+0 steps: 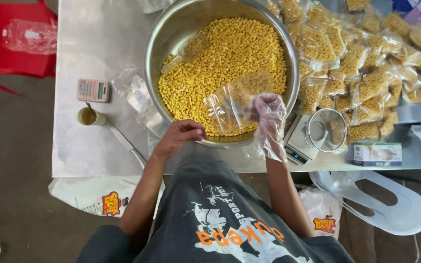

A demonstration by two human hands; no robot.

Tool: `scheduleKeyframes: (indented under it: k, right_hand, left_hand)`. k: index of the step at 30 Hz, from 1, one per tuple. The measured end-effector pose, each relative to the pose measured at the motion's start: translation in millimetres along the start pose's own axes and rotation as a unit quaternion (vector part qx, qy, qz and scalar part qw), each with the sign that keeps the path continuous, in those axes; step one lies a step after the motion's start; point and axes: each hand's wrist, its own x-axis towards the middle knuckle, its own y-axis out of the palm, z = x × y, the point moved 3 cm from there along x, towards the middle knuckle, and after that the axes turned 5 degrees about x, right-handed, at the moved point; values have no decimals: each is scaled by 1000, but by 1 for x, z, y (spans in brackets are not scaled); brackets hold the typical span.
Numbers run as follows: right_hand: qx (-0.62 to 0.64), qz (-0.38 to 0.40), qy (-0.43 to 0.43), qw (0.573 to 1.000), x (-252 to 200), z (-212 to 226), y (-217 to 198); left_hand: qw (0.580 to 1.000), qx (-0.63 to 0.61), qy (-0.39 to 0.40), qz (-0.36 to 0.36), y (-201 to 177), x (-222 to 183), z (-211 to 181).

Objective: The person scoops yellow puffed corn snacks from a large metal bowl into clear plastic bags using a scoop. They weigh each filled bag on a digital scale, then place the bag on a heat-sealing machine to close it. The sealed bags are set aside on the table.

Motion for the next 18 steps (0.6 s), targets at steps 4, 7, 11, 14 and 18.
scheduleKeyframes:
  k: [4, 7, 11, 14, 18]
  right_hand:
    - [71, -29, -8, 997, -6, -29, -23]
    - [102, -44, -9, 994, -8, -42, -35]
    - [90, -58, -13, 994, -10, -40, -36]
    - [-160, -83, 107, 978, -13, -28, -35]
    - [-544, -75, -249, 798, -38, -2, -9]
  left_hand:
    - [996, -27, -41, -76, 17, 23, 35]
    - [995, -61, -60, -52, 27, 35, 53]
    - [989, -107, -52, -93, 27, 40, 65]
    - [984, -42, -60, -163, 14, 37, 61]
    - [974, 119, 6, -192, 14, 32, 37]
